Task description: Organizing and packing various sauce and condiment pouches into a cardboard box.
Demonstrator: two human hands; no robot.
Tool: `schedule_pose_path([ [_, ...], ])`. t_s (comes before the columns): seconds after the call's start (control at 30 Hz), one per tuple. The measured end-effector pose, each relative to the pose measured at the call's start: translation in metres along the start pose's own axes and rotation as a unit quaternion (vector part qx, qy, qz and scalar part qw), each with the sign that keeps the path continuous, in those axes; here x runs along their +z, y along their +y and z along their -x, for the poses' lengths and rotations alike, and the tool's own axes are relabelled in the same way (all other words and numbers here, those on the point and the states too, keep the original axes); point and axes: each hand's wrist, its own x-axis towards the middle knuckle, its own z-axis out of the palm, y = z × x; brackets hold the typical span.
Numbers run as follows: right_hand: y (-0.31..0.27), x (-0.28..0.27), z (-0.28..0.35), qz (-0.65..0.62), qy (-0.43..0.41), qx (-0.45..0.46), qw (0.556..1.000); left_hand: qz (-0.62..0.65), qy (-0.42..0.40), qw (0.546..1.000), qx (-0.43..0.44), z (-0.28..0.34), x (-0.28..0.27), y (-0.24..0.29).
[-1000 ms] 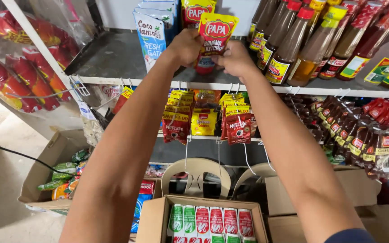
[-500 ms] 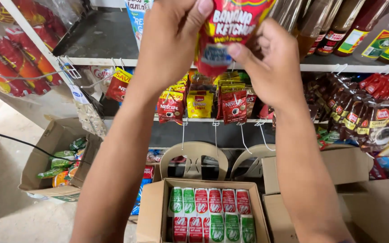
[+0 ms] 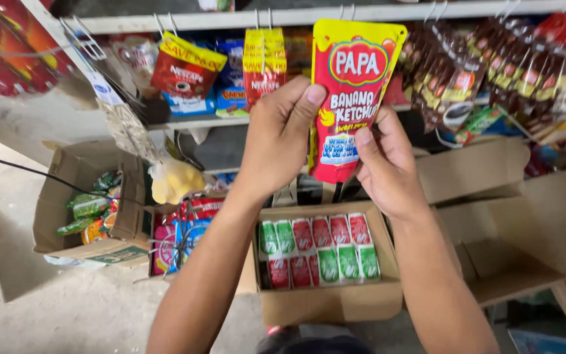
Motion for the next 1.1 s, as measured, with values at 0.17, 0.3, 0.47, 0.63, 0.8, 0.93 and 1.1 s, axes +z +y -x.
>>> schedule_pose_path([
  [0.17, 0.030, -0.014, 0.049, 0.022, 0.033, 0.057, 0.998, 0.055, -0.035, 0.996, -0.060, 0.047, 0.007, -0.023],
  [0.3, 0.053, -0.025, 0.080, 0.094, 0.099, 0.137, 0.981, 0.070, -0.024, 0.989, -0.130, 0.081, 0.024, -0.054],
  [0.47, 0.108, -0.053, 0.115, 0.094, 0.101, 0.175, 0.975, 0.088, 0.013, 0.975, -0.205, 0.132, 0.048, -0.123],
  [0.63, 0.165, -0.076, 0.139, 0.114, 0.094, 0.276, 0.950, 0.169, 0.012, 0.933, -0.317, 0.179, 0.068, -0.216],
  [0.8, 0.218, -0.108, 0.159, 0.144, 0.143, 0.395, 0.896, 0.170, -0.011, 0.883, -0.438, 0.214, 0.077, -0.275],
  [0.93, 0.256, -0.142, 0.173, 0.127, 0.131, 0.428, 0.885, 0.178, -0.017, 0.813, -0.554, 0.242, 0.087, -0.317],
  [1.1, 0.310, -0.181, 0.188, 0.142, 0.089, 0.513, 0.842, 0.155, -0.004, 0.821, -0.550, 0.276, 0.100, -0.357],
])
